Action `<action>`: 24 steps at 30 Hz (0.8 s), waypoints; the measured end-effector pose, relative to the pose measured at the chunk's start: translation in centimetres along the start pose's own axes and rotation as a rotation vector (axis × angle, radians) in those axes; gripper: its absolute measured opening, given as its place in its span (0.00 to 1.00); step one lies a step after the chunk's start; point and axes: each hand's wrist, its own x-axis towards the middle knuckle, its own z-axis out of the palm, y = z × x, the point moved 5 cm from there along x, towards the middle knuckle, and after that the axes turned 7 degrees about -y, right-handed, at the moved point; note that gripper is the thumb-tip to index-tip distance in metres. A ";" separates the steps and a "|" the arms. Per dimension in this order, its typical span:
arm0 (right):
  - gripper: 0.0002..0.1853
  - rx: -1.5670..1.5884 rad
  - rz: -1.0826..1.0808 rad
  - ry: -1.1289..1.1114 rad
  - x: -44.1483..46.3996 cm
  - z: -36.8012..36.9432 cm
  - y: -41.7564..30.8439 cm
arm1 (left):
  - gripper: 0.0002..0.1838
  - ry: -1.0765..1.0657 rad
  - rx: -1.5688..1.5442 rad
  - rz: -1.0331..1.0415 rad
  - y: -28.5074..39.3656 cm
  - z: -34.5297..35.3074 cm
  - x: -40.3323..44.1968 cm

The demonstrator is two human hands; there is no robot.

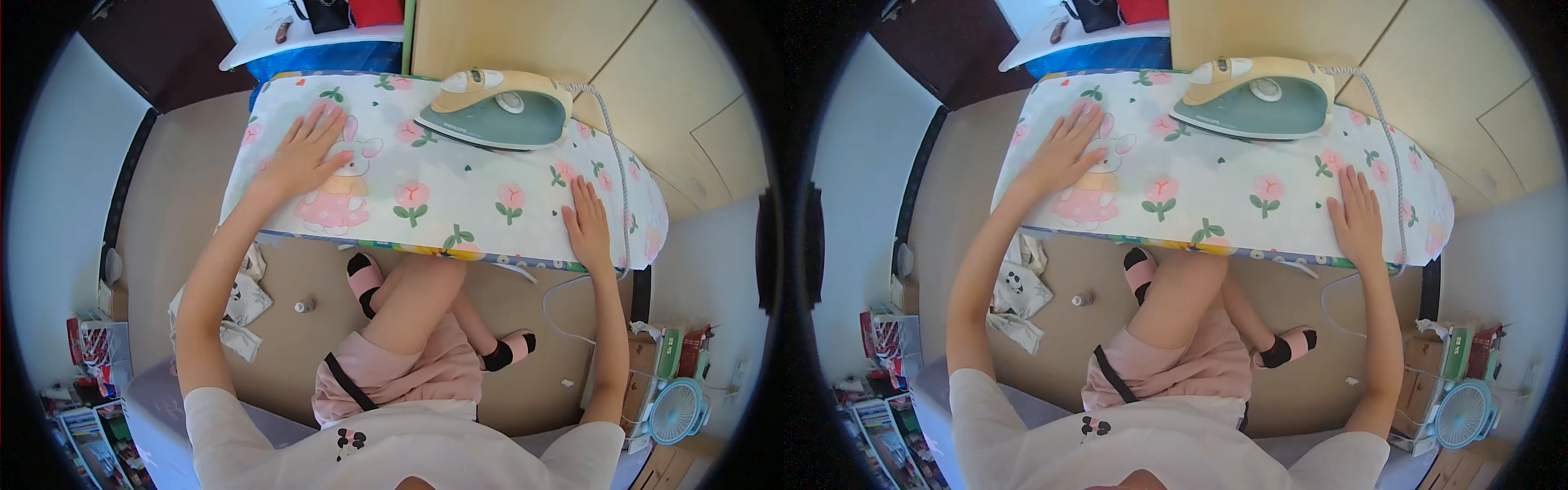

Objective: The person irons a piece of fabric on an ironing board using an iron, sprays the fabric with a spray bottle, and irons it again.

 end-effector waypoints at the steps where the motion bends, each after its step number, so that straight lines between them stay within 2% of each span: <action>1: 0.28 -0.013 0.012 -0.013 -0.2 -0.1 0.2 | 0.34 -0.006 0.051 -0.021 0.0 -0.1 -0.2; 5: 0.28 0.000 0.059 0.013 -1.3 -0.4 2.2 | 0.34 0.005 0.038 -0.011 0.1 0.0 -0.3; 8: 0.27 0.023 0.083 0.042 -2.0 -1.3 2.8 | 0.33 0.106 0.095 -0.029 0.9 -1.0 -0.8; 10: 0.27 0.064 0.164 -0.112 -1.7 -2.1 2.4 | 0.32 0.160 0.109 0.047 3.1 -2.6 -1.5; 11: 0.27 0.055 0.169 -0.110 -1.4 -2.7 1.6 | 0.32 0.166 0.102 0.052 4.5 -3.1 -1.9; 13: 0.27 0.300 0.075 -0.050 -0.7 -3.5 -1.2 | 0.34 0.146 -0.067 0.212 8.4 -3.4 -3.3; 14: 0.27 0.234 -0.061 -0.020 -0.4 -3.7 -3.4 | 0.34 0.150 -0.074 0.223 9.7 -3.2 -4.1; 15: 0.27 0.166 -0.199 0.009 -0.3 -3.8 -5.4 | 0.35 0.062 -0.115 0.262 11.1 -2.4 -4.8; 16: 0.27 0.158 -0.190 0.011 -0.5 -3.2 -6.1 | 0.36 -0.026 -0.155 0.300 12.0 -1.7 -5.4; 18: 0.28 0.097 -0.254 -0.133 -1.7 -0.9 -7.2 | 0.37 -0.019 -0.121 0.296 12.5 -0.9 -6.4; 24: 0.29 0.060 -0.203 -0.168 -4.4 -1.9 -7.4 | 0.38 0.055 -0.037 0.241 13.0 -0.9 -7.3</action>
